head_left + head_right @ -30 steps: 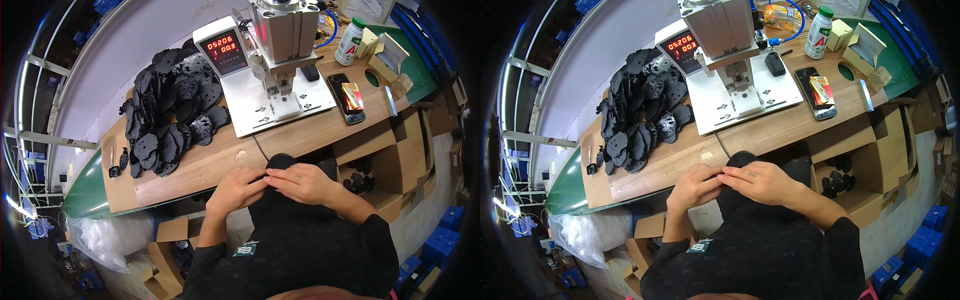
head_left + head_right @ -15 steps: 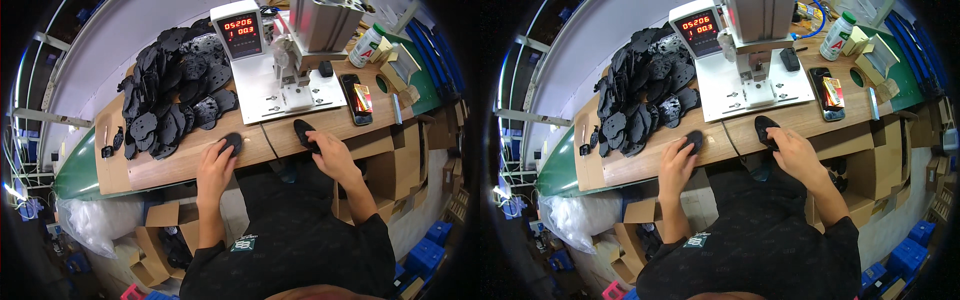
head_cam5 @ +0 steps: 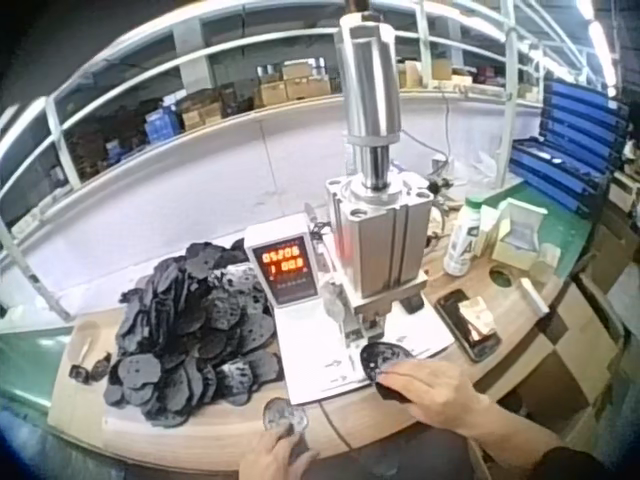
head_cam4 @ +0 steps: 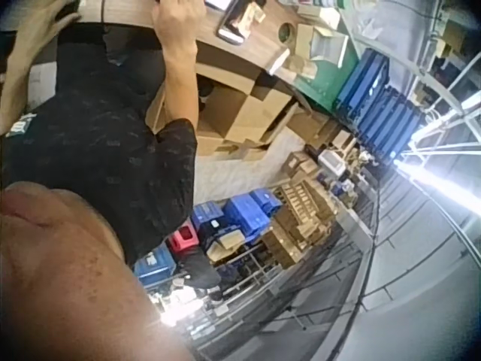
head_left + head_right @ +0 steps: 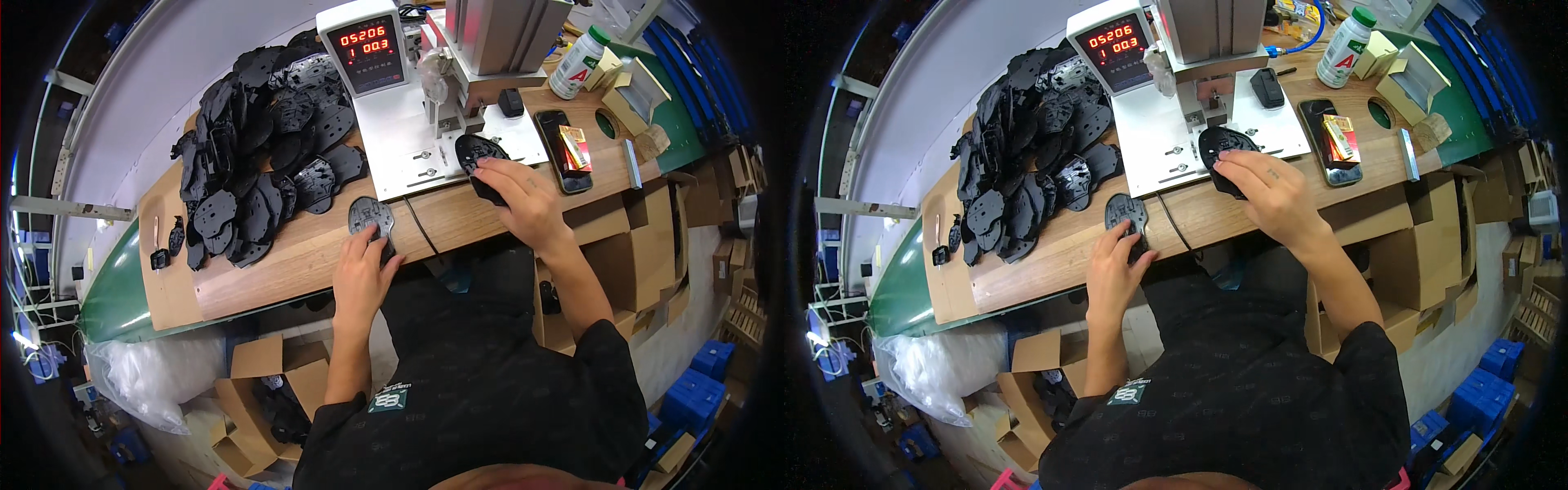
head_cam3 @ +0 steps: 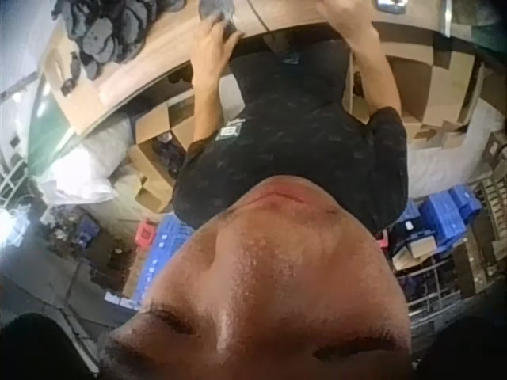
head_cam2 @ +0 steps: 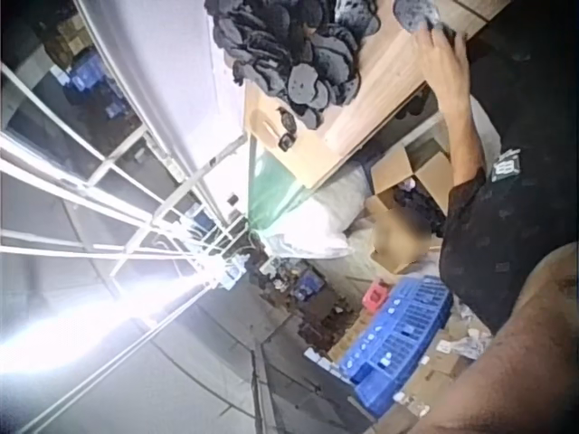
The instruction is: Operating a pneumatic press machine to process or assemble plastic components for computer mice.
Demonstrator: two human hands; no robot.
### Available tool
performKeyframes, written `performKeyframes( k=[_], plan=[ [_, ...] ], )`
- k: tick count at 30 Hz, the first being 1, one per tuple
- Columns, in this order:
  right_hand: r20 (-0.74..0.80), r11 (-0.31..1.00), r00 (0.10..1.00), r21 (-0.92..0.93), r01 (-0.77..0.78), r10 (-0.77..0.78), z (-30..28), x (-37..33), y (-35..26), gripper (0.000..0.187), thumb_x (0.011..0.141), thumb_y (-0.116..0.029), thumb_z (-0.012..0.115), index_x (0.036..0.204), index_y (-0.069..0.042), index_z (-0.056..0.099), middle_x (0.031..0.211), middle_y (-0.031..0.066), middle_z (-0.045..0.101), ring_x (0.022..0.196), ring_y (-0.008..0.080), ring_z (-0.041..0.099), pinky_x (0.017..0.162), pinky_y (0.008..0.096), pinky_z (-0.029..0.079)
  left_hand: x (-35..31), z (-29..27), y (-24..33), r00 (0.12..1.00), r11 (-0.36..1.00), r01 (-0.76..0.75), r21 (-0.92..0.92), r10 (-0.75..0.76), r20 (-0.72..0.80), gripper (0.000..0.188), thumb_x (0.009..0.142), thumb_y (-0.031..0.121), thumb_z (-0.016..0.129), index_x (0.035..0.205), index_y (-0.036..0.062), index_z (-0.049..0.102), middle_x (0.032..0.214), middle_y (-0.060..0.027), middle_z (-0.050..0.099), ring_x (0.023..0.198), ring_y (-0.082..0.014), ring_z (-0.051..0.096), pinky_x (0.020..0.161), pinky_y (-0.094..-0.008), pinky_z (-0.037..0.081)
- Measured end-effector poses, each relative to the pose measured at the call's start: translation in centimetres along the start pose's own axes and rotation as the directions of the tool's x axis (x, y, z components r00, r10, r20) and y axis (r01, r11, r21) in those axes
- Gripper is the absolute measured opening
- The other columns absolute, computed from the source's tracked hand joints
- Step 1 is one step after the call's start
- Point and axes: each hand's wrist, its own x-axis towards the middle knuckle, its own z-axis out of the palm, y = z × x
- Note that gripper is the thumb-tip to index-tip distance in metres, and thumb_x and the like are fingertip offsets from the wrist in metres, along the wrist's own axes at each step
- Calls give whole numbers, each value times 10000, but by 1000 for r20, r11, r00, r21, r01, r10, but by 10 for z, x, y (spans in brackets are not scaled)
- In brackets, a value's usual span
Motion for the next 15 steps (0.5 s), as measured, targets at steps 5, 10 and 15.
performKeyframes(
  k=[5, 10, 15],
  plan=[
    [91, 999, 996, -33, -8, 11, 4, -4, -1, 407, 690, 89, 648, 1078, -28, 691, 1107, 100, 699, 1037, 258, 688, 896, 352, 572, 1, 6, 2, 987, 996, -71, -48, 63, -148, 372, 734, 160, 847, 1036, -1, 703, 1231, -143, 653, 1095, -349, 615, 920, -414, 506],
    [73, 995, 997, -100, 5, 2, 18, 2, 14, 412, 707, 67, 652, 1107, -29, 685, 1149, 100, 700, 1081, 255, 677, 933, 354, 559, -5, -6, -10, 979, 989, -111, -98, 92, -185, 475, 761, 127, 799, 1194, -4, 654, 1357, -195, 579, 1217, -393, 561, 1018, -443, 460],
    [205, 995, 977, -96, -39, 58, 24, 0, 17, 411, 738, 40, 651, 1145, -21, 671, 1222, 109, 688, 1152, 258, 656, 977, 352, 541, -18, -13, -19, 998, 990, -38, -136, 31, -54, 669, 777, 122, 757, 1395, 9, 526, 1521, -242, 425, 1391, -425, 424, 1161, -491, 320]
  ],
)
